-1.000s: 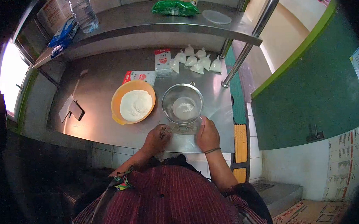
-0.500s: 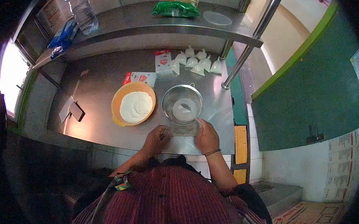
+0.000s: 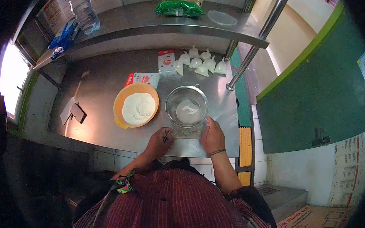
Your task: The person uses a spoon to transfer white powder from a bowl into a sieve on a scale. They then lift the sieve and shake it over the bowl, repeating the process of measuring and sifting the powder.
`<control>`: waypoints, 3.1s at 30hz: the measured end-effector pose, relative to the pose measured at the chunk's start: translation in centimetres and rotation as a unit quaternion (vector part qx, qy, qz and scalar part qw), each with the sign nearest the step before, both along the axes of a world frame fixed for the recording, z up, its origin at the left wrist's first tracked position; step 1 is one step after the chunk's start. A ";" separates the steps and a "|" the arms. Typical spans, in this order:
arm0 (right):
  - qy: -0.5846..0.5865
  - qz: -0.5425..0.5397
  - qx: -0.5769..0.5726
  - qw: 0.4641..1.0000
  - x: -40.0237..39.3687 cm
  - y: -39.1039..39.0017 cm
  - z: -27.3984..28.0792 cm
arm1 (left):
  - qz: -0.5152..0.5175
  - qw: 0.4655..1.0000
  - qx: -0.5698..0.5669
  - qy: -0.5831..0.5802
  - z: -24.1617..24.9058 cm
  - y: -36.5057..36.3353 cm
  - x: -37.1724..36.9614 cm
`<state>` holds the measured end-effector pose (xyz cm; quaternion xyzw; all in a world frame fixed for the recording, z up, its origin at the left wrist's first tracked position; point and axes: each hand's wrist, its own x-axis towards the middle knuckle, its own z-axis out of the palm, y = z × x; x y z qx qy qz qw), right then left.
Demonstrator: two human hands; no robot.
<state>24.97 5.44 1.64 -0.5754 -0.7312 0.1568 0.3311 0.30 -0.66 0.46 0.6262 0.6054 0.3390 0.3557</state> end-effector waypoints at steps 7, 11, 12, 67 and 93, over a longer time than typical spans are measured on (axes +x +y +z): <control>-0.006 0.029 0.007 1.000 0.2 0.5 0.0 | -0.002 1.000 0.009 -0.021 0.5 -0.2 0.0; 0.006 0.017 -0.013 1.000 0.0 0.5 -0.3 | 0.010 0.999 0.012 -0.032 0.3 -0.4 0.1; 0.006 0.018 -0.013 1.000 -0.2 0.5 -0.3 | 0.011 0.999 0.012 -0.032 0.4 -0.4 0.0; 0.418 0.040 -0.162 0.893 -3.2 -0.9 1.6 | 0.064 0.991 0.111 0.045 2.6 -1.5 -5.5; 0.037 0.161 -0.060 0.984 -25.5 4.2 0.0 | 0.178 0.970 0.006 0.166 6.7 -1.4 -23.2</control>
